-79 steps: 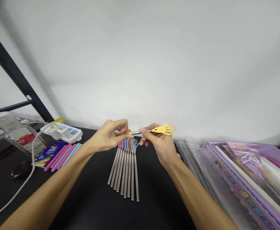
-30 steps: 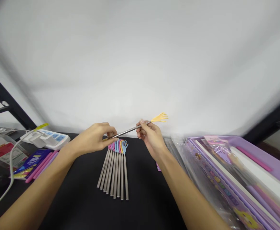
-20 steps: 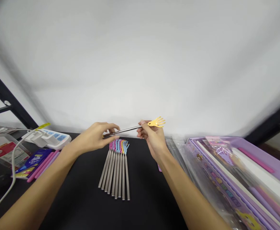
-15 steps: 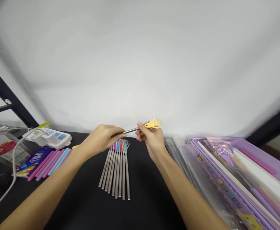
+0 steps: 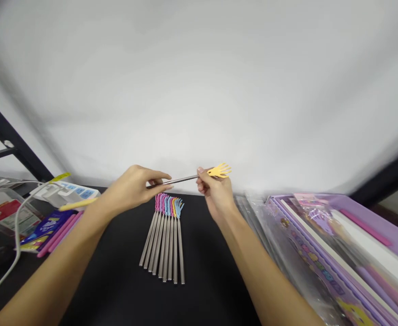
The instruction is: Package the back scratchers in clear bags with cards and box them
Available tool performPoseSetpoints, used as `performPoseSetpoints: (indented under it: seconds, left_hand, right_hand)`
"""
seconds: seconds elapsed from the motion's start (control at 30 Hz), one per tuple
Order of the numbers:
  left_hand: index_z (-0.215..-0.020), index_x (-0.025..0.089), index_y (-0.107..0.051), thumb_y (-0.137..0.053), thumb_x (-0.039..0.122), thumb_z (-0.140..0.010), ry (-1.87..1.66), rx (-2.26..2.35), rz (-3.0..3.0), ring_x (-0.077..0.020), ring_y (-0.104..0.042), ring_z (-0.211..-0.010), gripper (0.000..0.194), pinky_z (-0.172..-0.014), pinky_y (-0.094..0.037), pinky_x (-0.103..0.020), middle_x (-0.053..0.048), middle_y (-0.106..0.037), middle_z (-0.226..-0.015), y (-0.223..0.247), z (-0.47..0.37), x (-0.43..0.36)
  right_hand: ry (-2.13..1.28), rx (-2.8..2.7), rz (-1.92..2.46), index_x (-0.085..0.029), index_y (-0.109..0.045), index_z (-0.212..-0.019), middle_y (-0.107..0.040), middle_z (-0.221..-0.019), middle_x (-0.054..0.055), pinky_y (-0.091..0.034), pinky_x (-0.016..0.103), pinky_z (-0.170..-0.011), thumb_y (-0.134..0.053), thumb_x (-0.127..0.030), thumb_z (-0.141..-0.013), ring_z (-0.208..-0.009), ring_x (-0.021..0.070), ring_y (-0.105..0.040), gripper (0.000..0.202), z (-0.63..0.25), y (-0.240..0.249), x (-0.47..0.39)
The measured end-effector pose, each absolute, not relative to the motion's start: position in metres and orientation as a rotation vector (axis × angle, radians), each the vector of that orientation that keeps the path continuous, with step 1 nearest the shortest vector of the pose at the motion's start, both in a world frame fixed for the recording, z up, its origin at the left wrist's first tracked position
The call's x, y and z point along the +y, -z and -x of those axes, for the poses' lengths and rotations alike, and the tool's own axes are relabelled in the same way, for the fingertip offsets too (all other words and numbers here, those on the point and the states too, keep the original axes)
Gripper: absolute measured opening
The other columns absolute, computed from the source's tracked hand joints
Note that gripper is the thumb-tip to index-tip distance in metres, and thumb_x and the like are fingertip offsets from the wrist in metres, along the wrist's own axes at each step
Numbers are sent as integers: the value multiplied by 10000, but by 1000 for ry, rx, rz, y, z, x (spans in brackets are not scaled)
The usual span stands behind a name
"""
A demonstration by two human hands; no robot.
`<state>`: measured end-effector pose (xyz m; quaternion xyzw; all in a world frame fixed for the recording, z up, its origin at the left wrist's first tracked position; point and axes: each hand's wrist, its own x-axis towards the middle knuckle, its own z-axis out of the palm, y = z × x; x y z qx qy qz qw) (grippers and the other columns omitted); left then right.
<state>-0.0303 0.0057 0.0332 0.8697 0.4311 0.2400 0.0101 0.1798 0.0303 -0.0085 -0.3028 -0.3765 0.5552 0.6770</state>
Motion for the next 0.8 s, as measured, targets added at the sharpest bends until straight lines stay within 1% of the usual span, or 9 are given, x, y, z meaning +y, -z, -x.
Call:
performPoseSetpoints:
  seconds: [0.07, 0.17, 0.27, 0.3, 0.33, 0.47, 0.67, 0.8]
  left_hand:
    - [-936, 186, -732, -535, 337, -936, -771, 1294, -2750, -151, -629, -639, 248, -627, -406, -249, -33, -703, -700, -29, 19, 6]
    - [-836, 179, -690, -558, 294, -920, -682, 1242, -2735, -126, -589, -587, 194, -589, -379, -232, -4, -665, -648, -29, 23, 7]
    - [-763, 182, -619, -603, 276, -872, -573, 1335, -2698, -121, -574, -593, 145, -579, -369, -227, 13, -648, -652, -35, 49, 9]
    - [-740, 183, -598, -614, 273, -856, -538, 1379, -2686, -121, -569, -595, 148, -576, -366, -226, 17, -640, -652, -37, 58, 9]
    - [-729, 186, -583, -619, 269, -846, -511, 1406, -2674, -120, -566, -600, 148, -577, -366, -225, 21, -634, -653, -39, 64, 8]
    - [-699, 194, -547, -600, 254, -842, -506, 1434, -2713, -116, -525, -579, 164, -560, -336, -236, 32, -593, -626, -44, 69, 5]
    - [-684, 198, -556, -579, 250, -843, -524, 1405, -2780, -122, -498, -562, 168, -554, -315, -252, 27, -560, -600, -43, 59, 4]
    - [-693, 196, -553, -569, 247, -868, -502, 1355, -2824, -124, -505, -570, 183, -570, -325, -249, 25, -571, -612, -42, 54, 4]
  right_hand:
    - [-1290, -870, 679, -160, -616, -663, -583, -558, -28, -354, 166, -396, -884, -272, -591, -464, 51, -488, 299, -175, 10, 28]
    - [-1302, -858, 707, -147, -633, -656, -567, -524, -27, -323, 179, -362, -869, -311, -622, -411, 39, -428, 290, -186, 10, 31]
    - [-1201, -690, 704, -154, -599, -609, -547, -528, -49, -266, 172, -313, -880, -250, -598, -376, 13, -333, 297, -215, 6, 39]
    - [-1162, -644, 691, -156, -591, -615, -552, -544, -51, -263, 162, -310, -873, -233, -615, -376, 7, -318, 292, -225, 5, 42]
    - [-1134, -609, 678, -155, -588, -626, -552, -555, -52, -275, 154, -315, -860, -229, -644, -379, 4, -313, 283, -234, 4, 44]
    - [-1130, -466, 622, -157, -552, -650, -503, -568, -68, -305, 138, -339, -793, -296, -760, -395, 1, -330, 299, -247, 5, 47]
    - [-1124, -453, 655, -187, -512, -673, -487, -607, -67, -317, 186, -344, -756, -374, -787, -396, 26, -333, 328, -244, 9, 44]
    - [-1133, -456, 677, -186, -517, -664, -468, -566, -65, -305, 190, -351, -748, -352, -782, -395, 32, -337, 308, -245, 11, 44]
